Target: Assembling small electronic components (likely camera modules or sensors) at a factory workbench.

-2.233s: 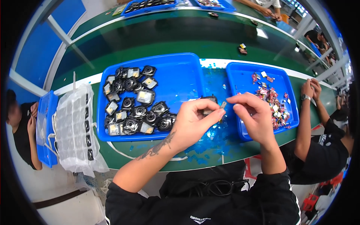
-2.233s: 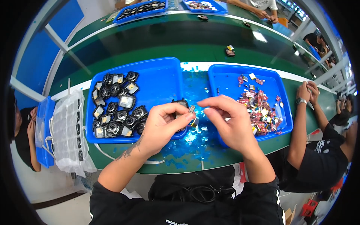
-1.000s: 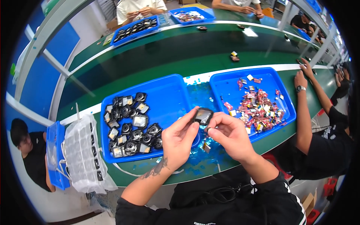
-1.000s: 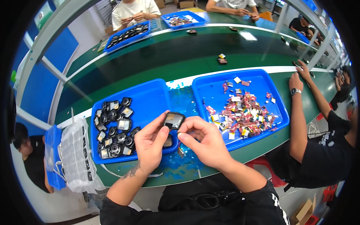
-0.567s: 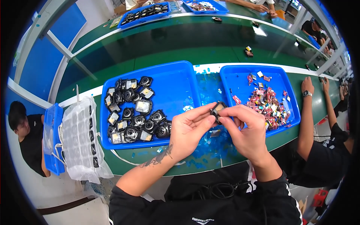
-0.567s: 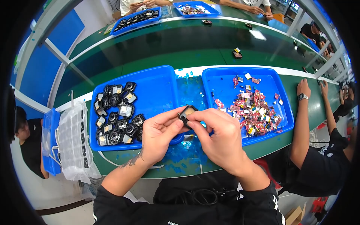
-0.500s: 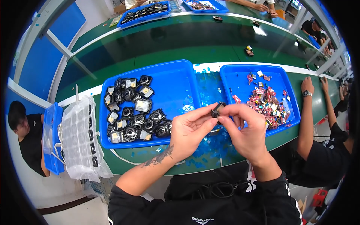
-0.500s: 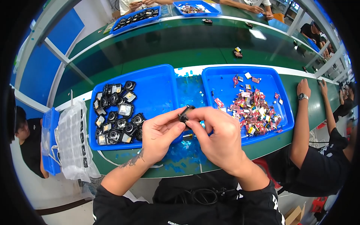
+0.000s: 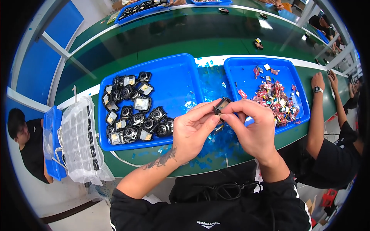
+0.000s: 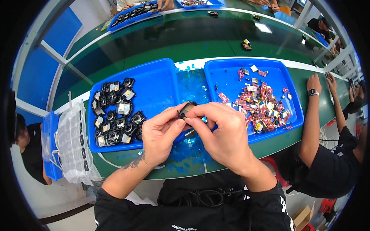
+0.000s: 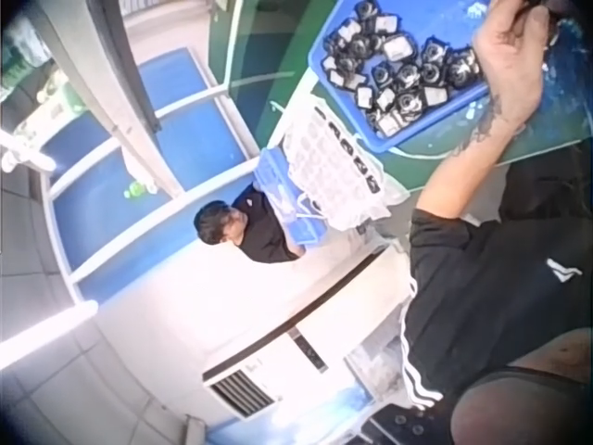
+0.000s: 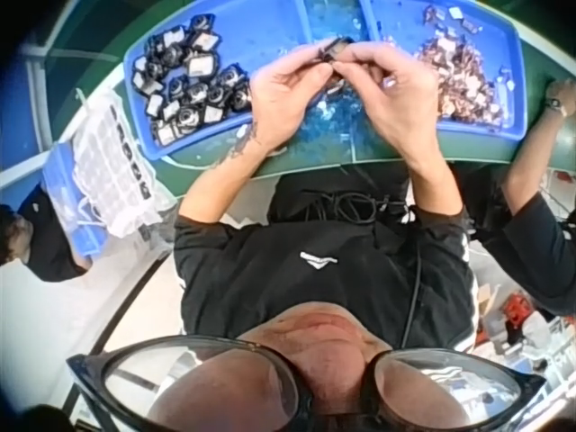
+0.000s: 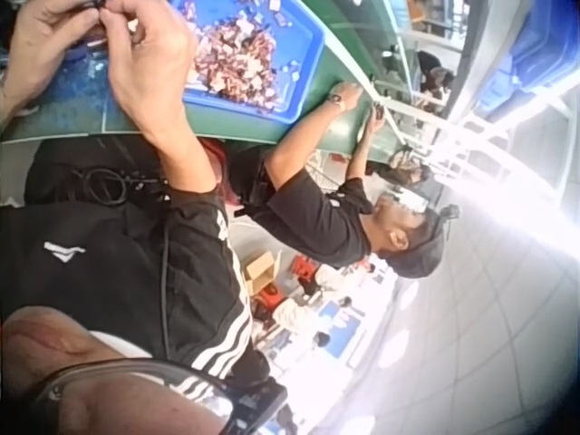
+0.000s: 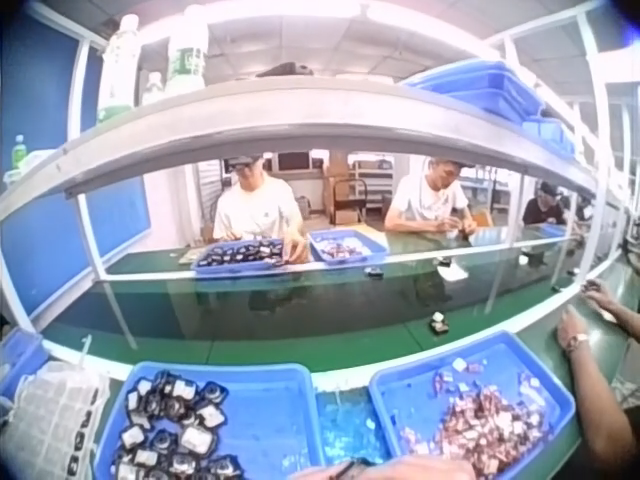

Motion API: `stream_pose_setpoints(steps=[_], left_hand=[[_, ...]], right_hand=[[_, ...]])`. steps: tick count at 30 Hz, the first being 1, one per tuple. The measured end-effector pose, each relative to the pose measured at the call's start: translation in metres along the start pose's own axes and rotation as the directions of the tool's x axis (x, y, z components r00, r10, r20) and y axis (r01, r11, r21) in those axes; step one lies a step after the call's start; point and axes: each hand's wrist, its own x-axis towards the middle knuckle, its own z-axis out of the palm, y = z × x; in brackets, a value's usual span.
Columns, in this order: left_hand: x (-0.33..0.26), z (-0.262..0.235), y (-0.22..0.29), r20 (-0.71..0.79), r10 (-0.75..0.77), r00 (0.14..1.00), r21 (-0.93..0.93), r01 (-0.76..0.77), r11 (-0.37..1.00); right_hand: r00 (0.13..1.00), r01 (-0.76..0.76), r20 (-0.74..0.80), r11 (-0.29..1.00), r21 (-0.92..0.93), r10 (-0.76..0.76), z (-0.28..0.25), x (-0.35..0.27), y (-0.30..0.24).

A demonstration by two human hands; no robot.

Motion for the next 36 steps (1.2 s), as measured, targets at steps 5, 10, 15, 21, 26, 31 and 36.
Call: stream_pose_setpoints(steps=[5, 10, 15, 21, 26, 31, 36], left_hand=[[0.0, -0.001, -0.001, 0.024, -0.025, 0.999, -0.03, 0.026, 0.999], [-0.004, 0.003, 0.004, 0.02, -0.037, 0.999, 0.017, 0.036, 0.999], [-0.006, 0.001, 0.007, 0.037, -0.045, 0.998, 0.055, 0.043, 0.998], [-0.005, -0.001, 0.01, 0.079, -0.033, 0.996, 0.112, 0.024, 0.993], [0.005, 0.002, 0.007, -0.063, -0.022, 0.998, -0.079, 0.017, 0.997], [0.003, 0.005, 0.006, -0.089, 0.045, 0.995, 0.035, -0.042, 0.999], [0.009, -0.006, 0.018, 0.384, 0.373, 0.845, 0.671, -0.533, 0.515]], right_hand=[[1.0, 0.002, 0.025, 0.999, -0.052, -0.001, 0.0, 0.002, 0.002], [0.999, 0.03, 0.042, 0.999, -0.01, -0.03, -0.005, 0.005, 0.004], [0.999, -0.011, 0.034, 1.0, -0.013, 0.012, -0.011, 0.003, 0.001], [0.996, -0.003, 0.094, 0.999, -0.051, 0.008, -0.015, 0.009, 0.008], [0.969, -0.248, 0.129, 0.817, 0.521, 0.212, -0.015, -0.006, 0.024], [0.964, -0.26, 0.163, 0.881, 0.396, 0.211, -0.011, -0.024, 0.022], [0.93, -0.365, 0.227, 0.67, 0.646, 0.288, -0.018, -0.023, 0.023]])
